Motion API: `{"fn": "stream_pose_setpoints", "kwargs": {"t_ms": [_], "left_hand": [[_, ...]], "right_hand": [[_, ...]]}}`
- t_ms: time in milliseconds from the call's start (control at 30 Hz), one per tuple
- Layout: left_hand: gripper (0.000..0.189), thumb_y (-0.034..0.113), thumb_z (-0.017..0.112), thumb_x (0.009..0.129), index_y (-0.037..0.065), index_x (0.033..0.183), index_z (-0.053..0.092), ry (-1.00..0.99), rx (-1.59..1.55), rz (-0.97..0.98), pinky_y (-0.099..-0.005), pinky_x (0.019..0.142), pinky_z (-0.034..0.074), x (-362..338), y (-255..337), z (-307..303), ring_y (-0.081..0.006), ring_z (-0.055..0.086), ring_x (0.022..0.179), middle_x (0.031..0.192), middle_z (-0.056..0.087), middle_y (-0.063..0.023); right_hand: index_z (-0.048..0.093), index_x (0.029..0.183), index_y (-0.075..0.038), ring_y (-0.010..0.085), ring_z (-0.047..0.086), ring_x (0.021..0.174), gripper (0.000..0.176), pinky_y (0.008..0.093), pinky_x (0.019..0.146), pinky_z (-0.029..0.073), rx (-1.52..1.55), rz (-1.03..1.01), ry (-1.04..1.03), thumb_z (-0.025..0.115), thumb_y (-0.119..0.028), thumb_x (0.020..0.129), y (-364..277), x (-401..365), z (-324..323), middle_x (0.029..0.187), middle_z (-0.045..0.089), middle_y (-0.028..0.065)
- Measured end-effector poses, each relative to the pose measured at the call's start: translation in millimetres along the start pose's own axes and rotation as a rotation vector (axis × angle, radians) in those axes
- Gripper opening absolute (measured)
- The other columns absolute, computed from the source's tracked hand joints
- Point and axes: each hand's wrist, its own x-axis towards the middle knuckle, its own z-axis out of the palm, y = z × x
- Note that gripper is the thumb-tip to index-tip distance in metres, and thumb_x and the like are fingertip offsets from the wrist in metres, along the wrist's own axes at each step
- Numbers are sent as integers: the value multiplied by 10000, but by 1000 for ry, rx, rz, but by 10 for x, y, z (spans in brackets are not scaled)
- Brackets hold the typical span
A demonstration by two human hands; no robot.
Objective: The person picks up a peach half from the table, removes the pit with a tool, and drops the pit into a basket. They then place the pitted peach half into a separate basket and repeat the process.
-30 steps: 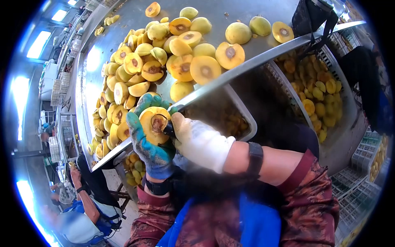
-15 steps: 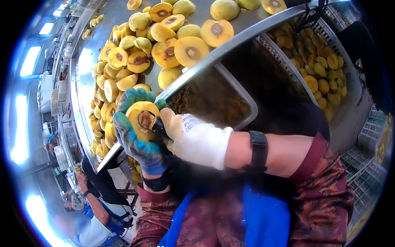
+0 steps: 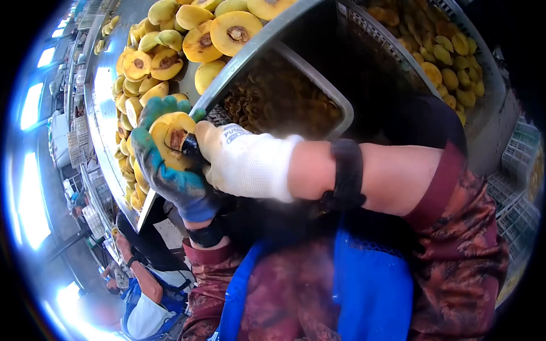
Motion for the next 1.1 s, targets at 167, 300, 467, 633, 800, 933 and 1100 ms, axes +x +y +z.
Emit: {"fn": "stream_pose_setpoints", "kwargs": {"t_ms": [167, 300, 467, 633, 800, 933, 1100], "left_hand": [[402, 239, 505, 954, -105, 1156, 551, -160, -27, -170, -397, 772, 575, 40, 56, -98, -280, 642, 915, 1071, 614, -210], [360, 228, 574, 917, -93, 1079, 603, -266, -129, -332, -341, 762, 556, 77, 117, -140, -265, 648, 903, 1046, 641, -200], [539, 375, 619, 910, -101, 1160, 583, -430, 25, -475, -377, 811, 563, 164, 158, -260, -276, 669, 899, 1015, 665, -216], [535, 355, 645, 899, -93, 1184, 579, -364, -18, -279, -368, 807, 571, 114, 65, -173, -272, 677, 903, 1037, 662, -210], [520, 351, 622, 919, -92, 1188, 579, -312, 2, -268, -357, 790, 575, 69, 86, -124, -267, 677, 899, 1040, 662, -206], [526, 361, 637, 911, -89, 1179, 586, -351, 42, -355, -349, 779, 581, 109, 88, -159, -258, 679, 897, 1040, 664, -197], [497, 328, 661, 900, -86, 1167, 592, -336, 22, -301, -340, 775, 580, 92, 37, -143, -250, 675, 909, 1052, 658, -194]], "right_hand": [[470, 1125, 56, 411, 638, 814, 365, 435, 686, 512, 54, -49, -40, 601, -167, 868, 110, -72, 49, 879, 622, 253], [433, 1184, 55, 320, 638, 714, 429, 398, 629, 516, 206, 107, -146, 577, -201, 872, 53, -159, -18, 817, 625, 204], [411, 1189, 47, 182, 603, 564, 425, 334, 532, 500, 406, 461, -349, 568, -202, 883, -331, -226, -262, 718, 593, 120], [463, 1217, -4, 210, 634, 634, 448, 336, 564, 510, 131, 173, -127, 643, -243, 885, 103, -216, 24, 772, 624, 120], [454, 1228, 14, 262, 662, 835, 470, 368, 703, 527, 113, 221, -187, 652, -235, 882, 10, -180, -69, 915, 640, 180], [430, 1163, 49, 220, 619, 605, 404, 351, 546, 501, 198, 133, -124, 602, -194, 891, 85, -235, 9, 748, 607, 145], [436, 1125, 55, 197, 613, 561, 353, 341, 511, 496, 517, 465, -300, 585, -169, 897, -305, -224, -233, 704, 606, 131]]}}
